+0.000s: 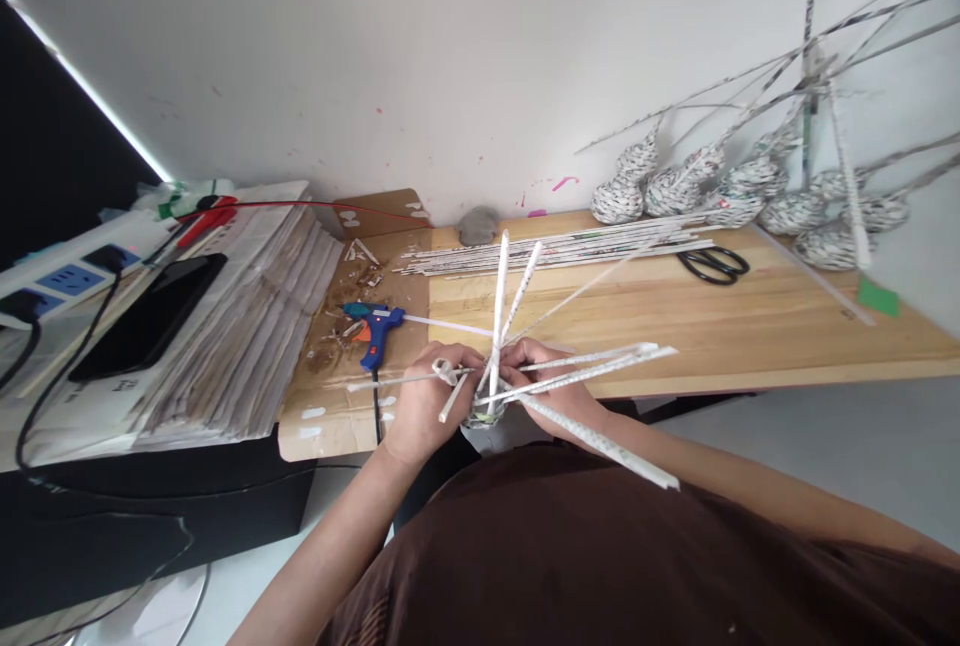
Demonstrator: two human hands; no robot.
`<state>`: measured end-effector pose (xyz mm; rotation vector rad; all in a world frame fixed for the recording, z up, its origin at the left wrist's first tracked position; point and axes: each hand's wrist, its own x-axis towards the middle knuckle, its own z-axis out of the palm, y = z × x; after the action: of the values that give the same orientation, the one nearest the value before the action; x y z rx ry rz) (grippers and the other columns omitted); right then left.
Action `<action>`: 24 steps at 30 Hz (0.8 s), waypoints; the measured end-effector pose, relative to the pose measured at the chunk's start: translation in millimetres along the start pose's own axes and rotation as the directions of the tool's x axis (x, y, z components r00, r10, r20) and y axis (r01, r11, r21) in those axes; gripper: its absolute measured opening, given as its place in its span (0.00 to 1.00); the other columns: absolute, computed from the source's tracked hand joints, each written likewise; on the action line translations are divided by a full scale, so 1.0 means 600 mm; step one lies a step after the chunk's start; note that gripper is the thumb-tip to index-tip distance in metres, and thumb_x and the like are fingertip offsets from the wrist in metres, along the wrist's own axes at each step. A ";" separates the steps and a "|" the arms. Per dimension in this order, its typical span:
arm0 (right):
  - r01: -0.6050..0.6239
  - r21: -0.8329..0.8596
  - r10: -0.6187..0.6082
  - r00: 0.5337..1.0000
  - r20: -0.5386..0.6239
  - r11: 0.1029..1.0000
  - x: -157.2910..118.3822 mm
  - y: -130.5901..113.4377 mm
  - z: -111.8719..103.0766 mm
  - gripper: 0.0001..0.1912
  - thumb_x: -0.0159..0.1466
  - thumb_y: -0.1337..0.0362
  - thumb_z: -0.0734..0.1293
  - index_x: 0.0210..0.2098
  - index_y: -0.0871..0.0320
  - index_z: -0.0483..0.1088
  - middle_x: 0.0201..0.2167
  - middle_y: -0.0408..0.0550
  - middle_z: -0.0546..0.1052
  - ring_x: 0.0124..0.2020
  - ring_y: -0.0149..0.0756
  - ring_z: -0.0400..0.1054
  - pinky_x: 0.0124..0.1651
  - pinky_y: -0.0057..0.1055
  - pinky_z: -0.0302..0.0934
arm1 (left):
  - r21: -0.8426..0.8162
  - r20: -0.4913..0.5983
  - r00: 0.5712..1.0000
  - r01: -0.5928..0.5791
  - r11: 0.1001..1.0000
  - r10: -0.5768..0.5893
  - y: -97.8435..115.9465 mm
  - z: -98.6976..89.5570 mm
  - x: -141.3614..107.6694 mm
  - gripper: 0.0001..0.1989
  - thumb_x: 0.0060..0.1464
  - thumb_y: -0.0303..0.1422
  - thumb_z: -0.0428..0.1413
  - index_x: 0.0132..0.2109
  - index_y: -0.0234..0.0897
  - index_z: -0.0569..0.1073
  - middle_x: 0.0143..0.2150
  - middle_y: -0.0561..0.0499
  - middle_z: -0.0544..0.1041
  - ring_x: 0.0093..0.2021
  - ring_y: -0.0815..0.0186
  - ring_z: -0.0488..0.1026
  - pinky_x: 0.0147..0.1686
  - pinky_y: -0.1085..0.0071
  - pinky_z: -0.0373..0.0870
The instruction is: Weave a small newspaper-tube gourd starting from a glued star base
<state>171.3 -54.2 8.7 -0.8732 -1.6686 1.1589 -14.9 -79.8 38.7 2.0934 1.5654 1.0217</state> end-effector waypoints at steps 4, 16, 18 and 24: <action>-0.061 -0.045 0.059 0.998 -0.038 0.997 0.002 0.007 -0.001 0.04 0.64 0.64 0.66 0.33 0.54 0.69 0.31 0.45 0.77 0.33 0.36 0.73 0.35 0.32 0.67 | -0.066 -0.012 0.999 0.039 0.997 -0.040 -0.006 0.010 0.000 0.05 0.57 0.30 0.56 0.33 0.40 0.75 0.35 0.50 0.80 0.38 0.63 0.76 0.41 0.67 0.71; -0.051 0.147 0.062 0.995 -0.078 0.988 -0.001 0.002 0.002 0.05 0.62 0.62 0.68 0.30 0.54 0.71 0.30 0.45 0.77 0.32 0.36 0.73 0.36 0.34 0.70 | -0.074 -0.021 0.995 0.096 0.993 -0.098 0.001 0.010 -0.001 0.03 0.55 0.30 0.57 0.35 0.39 0.76 0.32 0.50 0.79 0.35 0.65 0.76 0.37 0.71 0.71; -0.029 0.143 0.043 0.994 -0.100 0.989 -0.002 0.001 0.004 0.04 0.61 0.63 0.68 0.29 0.54 0.72 0.31 0.46 0.78 0.33 0.38 0.73 0.37 0.36 0.70 | -0.065 -0.022 0.996 0.089 0.994 -0.091 0.006 0.006 0.000 0.05 0.55 0.31 0.58 0.39 0.39 0.77 0.34 0.50 0.80 0.36 0.65 0.76 0.38 0.71 0.71; -0.012 0.047 0.014 1.000 -0.028 0.999 0.000 0.003 0.000 0.05 0.59 0.68 0.67 0.29 0.54 0.75 0.34 0.47 0.80 0.38 0.41 0.75 0.43 0.39 0.70 | -0.061 0.016 0.999 -0.034 0.998 0.035 0.015 0.000 0.008 0.06 0.55 0.28 0.57 0.36 0.40 0.79 0.36 0.50 0.81 0.38 0.64 0.77 0.42 0.70 0.71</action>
<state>171.5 -53.5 7.1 -0.8685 -1.6093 1.1845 -8.2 -78.3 46.1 2.0894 1.4763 1.0475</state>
